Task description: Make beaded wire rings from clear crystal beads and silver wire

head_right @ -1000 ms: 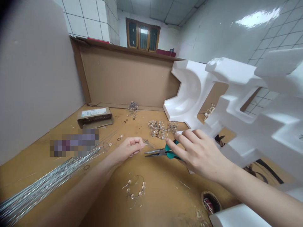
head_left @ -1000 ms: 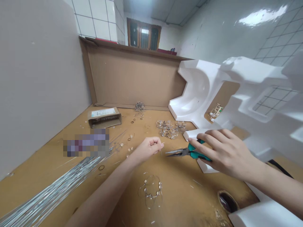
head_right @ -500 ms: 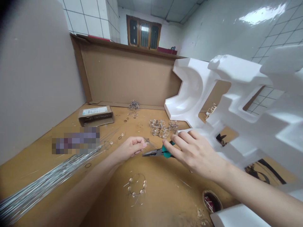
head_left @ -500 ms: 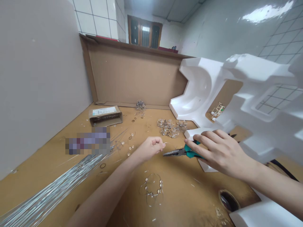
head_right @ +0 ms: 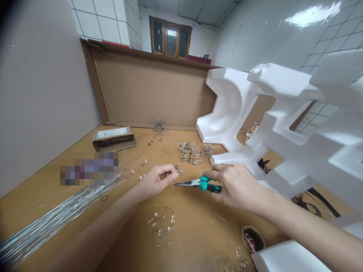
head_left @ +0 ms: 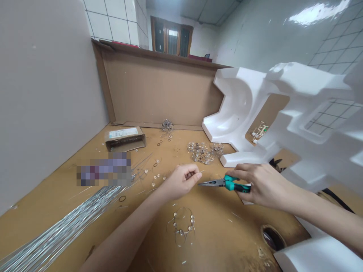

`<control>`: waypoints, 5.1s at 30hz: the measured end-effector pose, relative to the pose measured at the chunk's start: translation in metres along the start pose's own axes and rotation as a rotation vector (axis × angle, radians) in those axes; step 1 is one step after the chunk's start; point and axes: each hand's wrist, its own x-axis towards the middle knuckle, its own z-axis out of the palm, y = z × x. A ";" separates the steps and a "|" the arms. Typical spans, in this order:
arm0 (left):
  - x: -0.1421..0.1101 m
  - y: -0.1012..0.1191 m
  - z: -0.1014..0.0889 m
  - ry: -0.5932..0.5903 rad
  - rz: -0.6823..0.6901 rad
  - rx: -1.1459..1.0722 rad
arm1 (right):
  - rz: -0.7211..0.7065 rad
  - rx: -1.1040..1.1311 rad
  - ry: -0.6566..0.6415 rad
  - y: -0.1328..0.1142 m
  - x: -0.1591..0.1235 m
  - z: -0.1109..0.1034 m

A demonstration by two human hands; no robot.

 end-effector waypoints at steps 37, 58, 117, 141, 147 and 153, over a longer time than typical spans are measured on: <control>-0.011 -0.012 -0.001 -0.356 0.024 0.328 | 0.490 1.415 -0.175 -0.052 0.026 0.081; -0.074 -0.075 0.030 -0.031 -0.343 0.193 | 0.591 1.540 0.066 -0.070 0.033 0.151; -0.078 -0.048 0.028 0.060 -0.277 0.197 | 0.474 1.174 0.034 -0.094 0.026 0.130; -0.082 -0.064 0.024 0.274 -0.230 0.116 | 0.528 1.415 -0.085 -0.108 0.030 0.152; -0.082 -0.058 0.024 0.190 -0.038 0.377 | 0.536 1.458 -0.070 -0.105 0.029 0.152; -0.083 -0.059 0.022 0.100 0.012 0.551 | 0.533 1.428 -0.047 -0.104 0.028 0.148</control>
